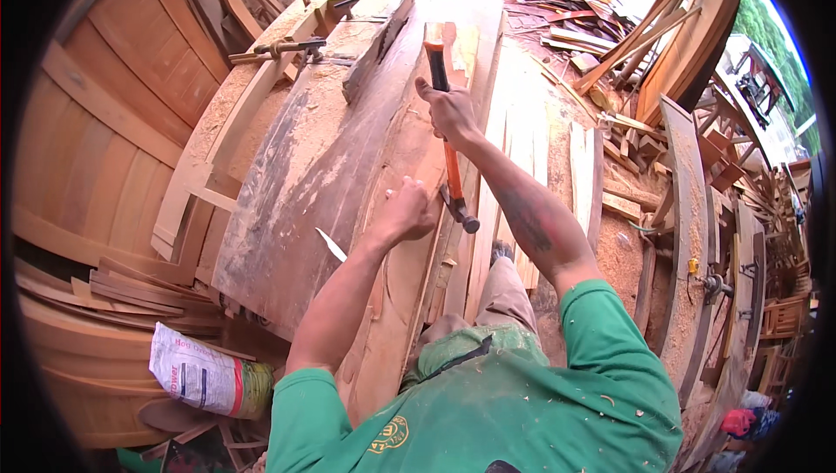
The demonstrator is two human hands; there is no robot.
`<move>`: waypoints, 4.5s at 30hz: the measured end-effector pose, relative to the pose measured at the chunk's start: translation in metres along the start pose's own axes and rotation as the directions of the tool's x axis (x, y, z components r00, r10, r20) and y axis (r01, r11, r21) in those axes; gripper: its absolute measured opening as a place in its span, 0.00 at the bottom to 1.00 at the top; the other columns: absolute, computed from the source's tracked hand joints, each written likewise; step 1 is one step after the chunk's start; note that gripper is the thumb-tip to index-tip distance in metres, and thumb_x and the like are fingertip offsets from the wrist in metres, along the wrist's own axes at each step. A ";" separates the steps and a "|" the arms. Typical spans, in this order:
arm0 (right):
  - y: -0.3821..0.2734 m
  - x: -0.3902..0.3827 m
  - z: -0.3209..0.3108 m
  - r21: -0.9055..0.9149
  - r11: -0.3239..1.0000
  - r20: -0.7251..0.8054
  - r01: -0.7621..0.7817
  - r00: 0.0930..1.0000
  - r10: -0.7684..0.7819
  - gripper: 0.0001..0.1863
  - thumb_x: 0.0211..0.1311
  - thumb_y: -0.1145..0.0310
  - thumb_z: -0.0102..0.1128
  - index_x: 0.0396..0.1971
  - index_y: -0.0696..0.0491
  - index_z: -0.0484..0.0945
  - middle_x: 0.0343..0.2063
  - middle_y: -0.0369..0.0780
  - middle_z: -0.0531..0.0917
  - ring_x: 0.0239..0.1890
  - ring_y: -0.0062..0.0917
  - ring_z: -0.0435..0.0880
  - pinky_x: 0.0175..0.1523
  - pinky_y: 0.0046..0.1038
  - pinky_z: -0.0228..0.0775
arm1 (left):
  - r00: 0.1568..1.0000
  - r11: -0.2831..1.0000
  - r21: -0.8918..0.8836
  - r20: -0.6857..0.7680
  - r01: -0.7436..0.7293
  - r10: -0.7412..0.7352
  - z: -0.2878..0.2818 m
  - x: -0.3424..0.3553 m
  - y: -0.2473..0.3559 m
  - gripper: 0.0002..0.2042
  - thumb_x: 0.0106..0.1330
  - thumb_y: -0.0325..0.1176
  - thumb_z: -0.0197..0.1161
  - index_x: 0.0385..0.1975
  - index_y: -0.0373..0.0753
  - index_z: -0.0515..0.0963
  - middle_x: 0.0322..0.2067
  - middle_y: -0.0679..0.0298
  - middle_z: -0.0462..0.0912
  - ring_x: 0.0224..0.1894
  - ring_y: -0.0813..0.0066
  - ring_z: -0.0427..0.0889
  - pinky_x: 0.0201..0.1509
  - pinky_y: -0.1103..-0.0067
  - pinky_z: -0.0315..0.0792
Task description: The person moves a standing fan aside and uses a hammer to pry and peel wood strips and bark from a wooden plank by hand.
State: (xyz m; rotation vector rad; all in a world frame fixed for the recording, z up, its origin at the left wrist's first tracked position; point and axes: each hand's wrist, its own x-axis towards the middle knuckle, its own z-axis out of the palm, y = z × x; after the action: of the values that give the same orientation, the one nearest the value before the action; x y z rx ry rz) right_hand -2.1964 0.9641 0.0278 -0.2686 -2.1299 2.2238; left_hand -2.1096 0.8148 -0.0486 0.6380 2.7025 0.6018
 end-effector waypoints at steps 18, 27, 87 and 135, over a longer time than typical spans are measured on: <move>0.057 -0.069 -0.101 0.625 0.586 -0.333 0.517 0.854 -0.399 0.24 0.71 0.52 0.56 0.16 0.46 0.62 0.09 0.28 0.57 0.09 0.16 0.55 0.15 0.23 0.48 | 0.987 0.980 -0.121 0.023 -0.157 0.161 -0.018 -0.005 -0.014 0.17 0.47 0.34 0.60 0.33 0.28 0.72 0.40 0.39 0.77 0.43 0.39 0.79 0.50 0.54 0.72; 0.041 -0.147 -0.120 0.490 0.837 -0.280 0.245 0.953 -0.115 0.23 0.69 0.55 0.61 0.17 0.47 0.65 0.08 0.28 0.60 0.07 0.14 0.58 0.14 0.20 0.48 | 0.956 0.938 0.186 -0.035 0.292 -0.291 0.004 -0.021 0.024 0.50 0.49 0.48 0.65 0.71 0.32 0.52 0.71 0.31 0.43 0.71 0.23 0.44 0.69 0.38 0.45; 0.130 -0.262 -0.231 0.130 0.965 -0.756 0.230 0.652 -0.054 0.16 0.67 0.66 0.63 0.22 0.48 0.66 0.11 0.29 0.67 0.10 0.12 0.64 0.17 0.19 0.55 | 0.980 0.820 -0.566 -0.101 0.084 -0.170 -0.007 0.055 -0.083 0.19 0.69 0.41 0.60 0.21 0.30 0.76 0.15 0.70 0.71 0.21 0.84 0.67 0.25 0.77 0.60; 0.099 -0.112 -0.475 -0.386 0.861 -0.379 -0.331 0.908 0.180 0.11 0.60 0.65 0.69 0.29 0.56 0.79 0.17 0.39 0.76 0.21 0.17 0.71 0.29 0.27 0.67 | 0.944 0.643 -0.695 0.287 0.321 -0.161 -0.076 0.247 0.206 0.14 0.60 0.34 0.66 0.40 0.33 0.74 0.27 0.64 0.80 0.23 0.78 0.78 0.22 0.81 0.71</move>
State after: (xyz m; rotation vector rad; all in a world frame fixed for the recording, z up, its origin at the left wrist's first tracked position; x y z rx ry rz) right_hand -2.0017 1.4106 -0.0778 -0.9327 -2.4822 1.5982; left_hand -2.2766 1.0758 0.0656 0.0912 2.0197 1.3588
